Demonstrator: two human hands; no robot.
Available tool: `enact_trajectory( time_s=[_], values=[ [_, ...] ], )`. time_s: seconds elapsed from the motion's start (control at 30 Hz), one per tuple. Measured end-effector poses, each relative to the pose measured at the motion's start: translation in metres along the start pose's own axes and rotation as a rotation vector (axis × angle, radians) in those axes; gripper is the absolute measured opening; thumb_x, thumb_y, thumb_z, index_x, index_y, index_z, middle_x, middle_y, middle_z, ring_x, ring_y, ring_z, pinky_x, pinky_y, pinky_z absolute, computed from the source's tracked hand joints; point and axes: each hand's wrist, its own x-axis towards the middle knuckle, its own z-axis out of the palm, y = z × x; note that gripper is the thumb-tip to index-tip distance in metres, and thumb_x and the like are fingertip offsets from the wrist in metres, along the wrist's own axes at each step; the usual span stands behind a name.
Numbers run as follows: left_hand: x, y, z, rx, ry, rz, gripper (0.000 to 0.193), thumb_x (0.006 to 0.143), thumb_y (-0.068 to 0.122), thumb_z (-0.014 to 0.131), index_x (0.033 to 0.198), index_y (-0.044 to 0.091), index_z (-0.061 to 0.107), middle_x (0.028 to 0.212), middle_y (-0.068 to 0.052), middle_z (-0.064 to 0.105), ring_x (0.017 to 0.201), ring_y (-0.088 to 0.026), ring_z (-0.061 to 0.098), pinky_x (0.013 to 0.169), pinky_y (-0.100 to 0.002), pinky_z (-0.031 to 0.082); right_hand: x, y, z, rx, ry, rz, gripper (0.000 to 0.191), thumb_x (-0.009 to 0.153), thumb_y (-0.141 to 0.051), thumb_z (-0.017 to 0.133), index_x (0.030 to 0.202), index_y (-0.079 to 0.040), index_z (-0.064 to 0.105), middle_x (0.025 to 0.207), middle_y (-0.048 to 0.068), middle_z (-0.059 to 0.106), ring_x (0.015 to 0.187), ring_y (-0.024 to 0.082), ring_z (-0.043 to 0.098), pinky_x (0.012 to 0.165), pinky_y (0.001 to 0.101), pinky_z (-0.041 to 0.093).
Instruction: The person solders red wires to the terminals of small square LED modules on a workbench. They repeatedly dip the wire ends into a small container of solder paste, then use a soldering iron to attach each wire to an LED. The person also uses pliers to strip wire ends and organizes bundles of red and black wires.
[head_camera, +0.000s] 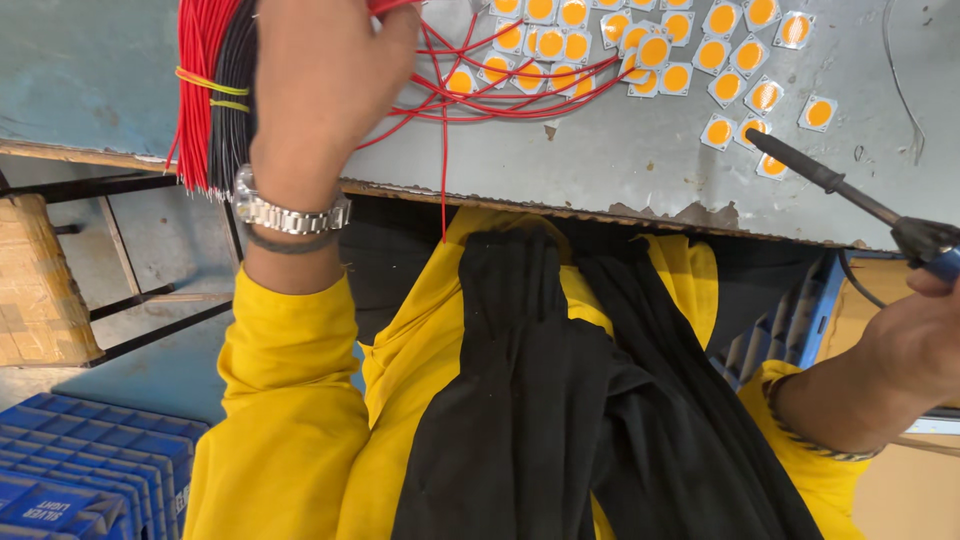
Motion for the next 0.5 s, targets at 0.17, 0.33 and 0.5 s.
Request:
enact_trajectory(
  time_s=[0.17, 0.33, 0.5],
  values=[
    [0.0021, 0.0006, 0.0024, -0.044, -0.083, -0.056, 0.008, 0.085, 0.007, 0.069, 0.092, 0.002, 0.067, 0.082, -0.015, 0.064, 0.078, -0.038, 0.063, 0.07, -0.046, 0.049, -0.0024, 0.0017, -0.0045, -0.005, -0.023, 0.01, 0.045, 0.12, -0.024, 0.034, 0.099, 0.01, 0.055, 0.087, 0.013, 0.053, 0.08, 0.024, 0.052, 0.075, 0.0293, 0.041],
    [0.0039, 0.0015, -0.0025, -0.053, -0.088, -0.058, 0.009, 0.084, 0.007, 0.072, 0.091, 0.003, 0.068, 0.075, -0.014, 0.065, 0.068, -0.038, 0.062, 0.062, -0.047, 0.047, -0.0071, 0.0065, -0.0058, -0.061, 0.04, 0.063, 0.04, 0.119, -0.02, 0.038, 0.101, 0.011, 0.056, 0.086, 0.013, 0.052, 0.075, 0.022, 0.049, 0.069, 0.0286, 0.037],
    [0.0027, 0.0009, 0.0026, -0.028, -0.116, -0.059, 0.015, 0.083, 0.015, 0.074, 0.089, 0.003, 0.066, 0.076, -0.014, 0.064, 0.069, -0.037, 0.062, 0.061, -0.043, 0.049, -0.0072, 0.0072, -0.0078, 0.017, 0.0, 0.068, 0.042, 0.119, -0.022, 0.035, 0.107, 0.011, 0.059, 0.093, 0.015, 0.057, 0.08, 0.024, 0.052, 0.066, 0.0273, 0.035]
  ],
)
